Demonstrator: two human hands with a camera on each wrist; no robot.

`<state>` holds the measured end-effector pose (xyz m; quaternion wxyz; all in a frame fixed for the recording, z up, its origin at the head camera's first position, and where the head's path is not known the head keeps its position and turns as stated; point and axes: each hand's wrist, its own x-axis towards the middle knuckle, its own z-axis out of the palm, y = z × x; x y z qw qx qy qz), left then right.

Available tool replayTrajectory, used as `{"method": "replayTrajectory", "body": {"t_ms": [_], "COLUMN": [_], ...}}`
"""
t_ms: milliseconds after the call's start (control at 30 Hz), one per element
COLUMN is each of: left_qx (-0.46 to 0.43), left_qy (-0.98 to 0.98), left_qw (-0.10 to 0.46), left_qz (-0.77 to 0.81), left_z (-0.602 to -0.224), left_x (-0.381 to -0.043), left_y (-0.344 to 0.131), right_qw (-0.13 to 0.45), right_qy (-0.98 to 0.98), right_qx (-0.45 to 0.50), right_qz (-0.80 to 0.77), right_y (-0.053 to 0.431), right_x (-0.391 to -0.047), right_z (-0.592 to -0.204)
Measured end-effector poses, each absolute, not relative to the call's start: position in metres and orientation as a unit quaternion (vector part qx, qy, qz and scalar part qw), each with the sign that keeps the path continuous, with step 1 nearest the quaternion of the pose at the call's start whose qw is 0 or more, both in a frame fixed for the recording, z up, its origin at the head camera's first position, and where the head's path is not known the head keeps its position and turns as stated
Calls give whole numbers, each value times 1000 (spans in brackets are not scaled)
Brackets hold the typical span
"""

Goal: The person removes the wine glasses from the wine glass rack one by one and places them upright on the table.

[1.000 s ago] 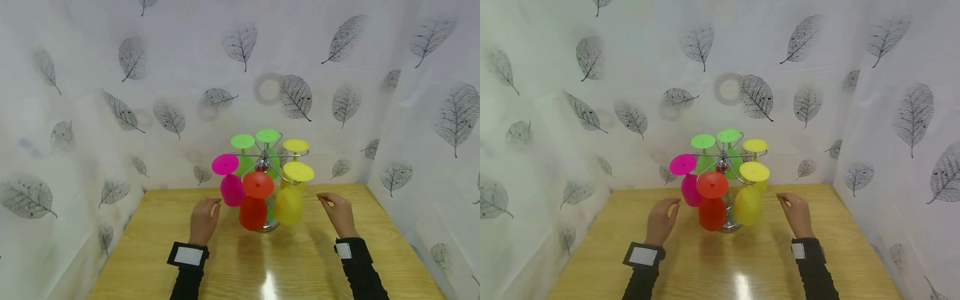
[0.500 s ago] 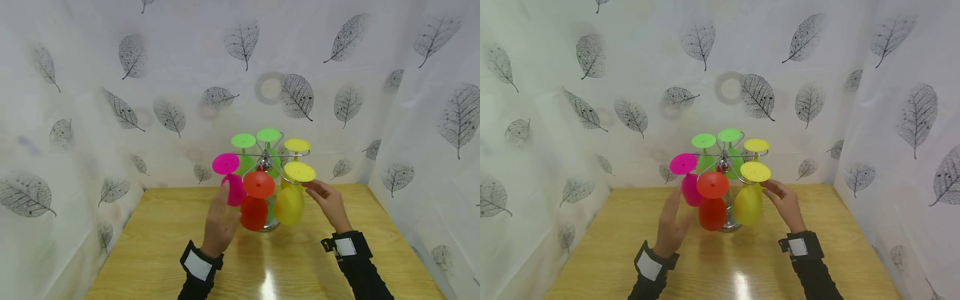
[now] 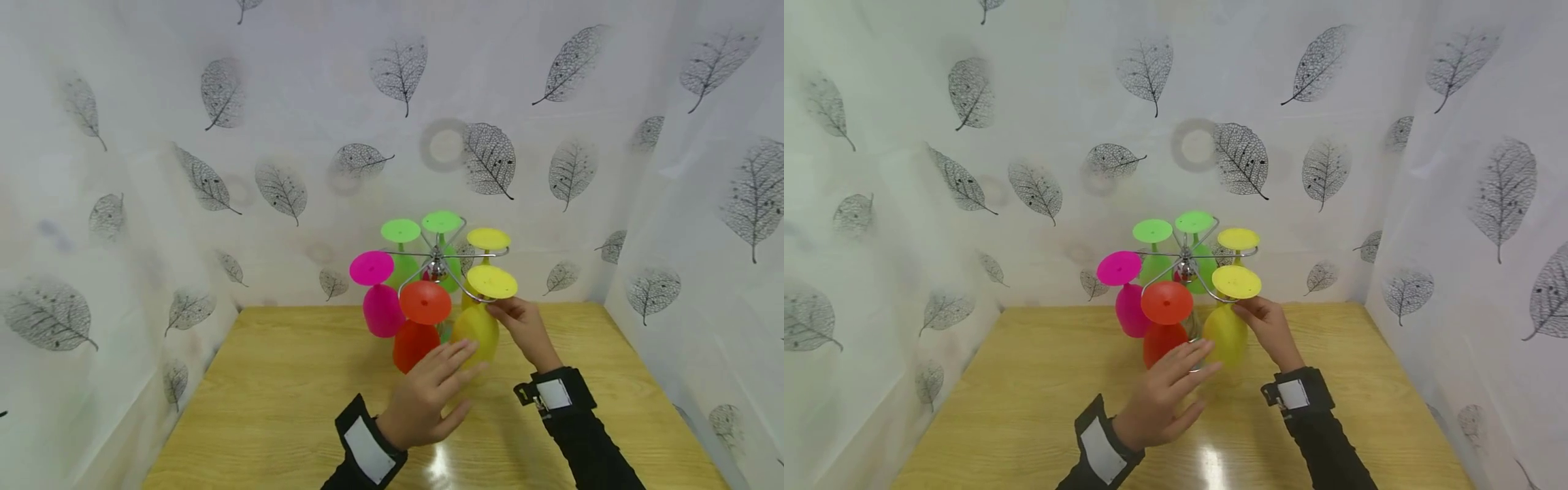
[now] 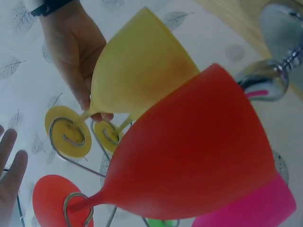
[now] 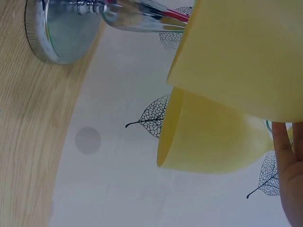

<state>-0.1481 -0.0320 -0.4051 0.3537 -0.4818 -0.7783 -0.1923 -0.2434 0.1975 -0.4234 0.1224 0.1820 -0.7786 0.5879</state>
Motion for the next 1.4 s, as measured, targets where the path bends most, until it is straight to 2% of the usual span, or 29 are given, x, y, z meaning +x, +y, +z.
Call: {"method": "replayTrajectory", "body": {"t_ms": [200, 333, 533, 700, 1167, 1400], "left_qx": [-483, -469, -455, -445, -440, -436], "left_qy": [-813, -830, -843, -849, -853, -852], "left_qw": [252, 218, 218, 204, 179, 183], "left_qz": [-204, -208, -189, -200, -216, -224], "left_z": [-417, -424, -432, -436, -438, -438], "left_x": [-148, -149, -152, -152, -149, -148], "left_y": [-24, -25, -29, -30, -30, -34], "right_qw": [134, 145, 165, 159, 154, 163], "right_qy": [-764, -766, -755, -741, -758, -789], "right_qx": [197, 174, 188, 224, 253, 228], "right_qz": [599, 601, 606, 613, 582, 547], "right_y": [195, 193, 189, 185, 173, 168], "right_x": [-245, -243, -241, -243, -253, -267], "right_z": [-422, -420, -417, -415, -412, -410]}}
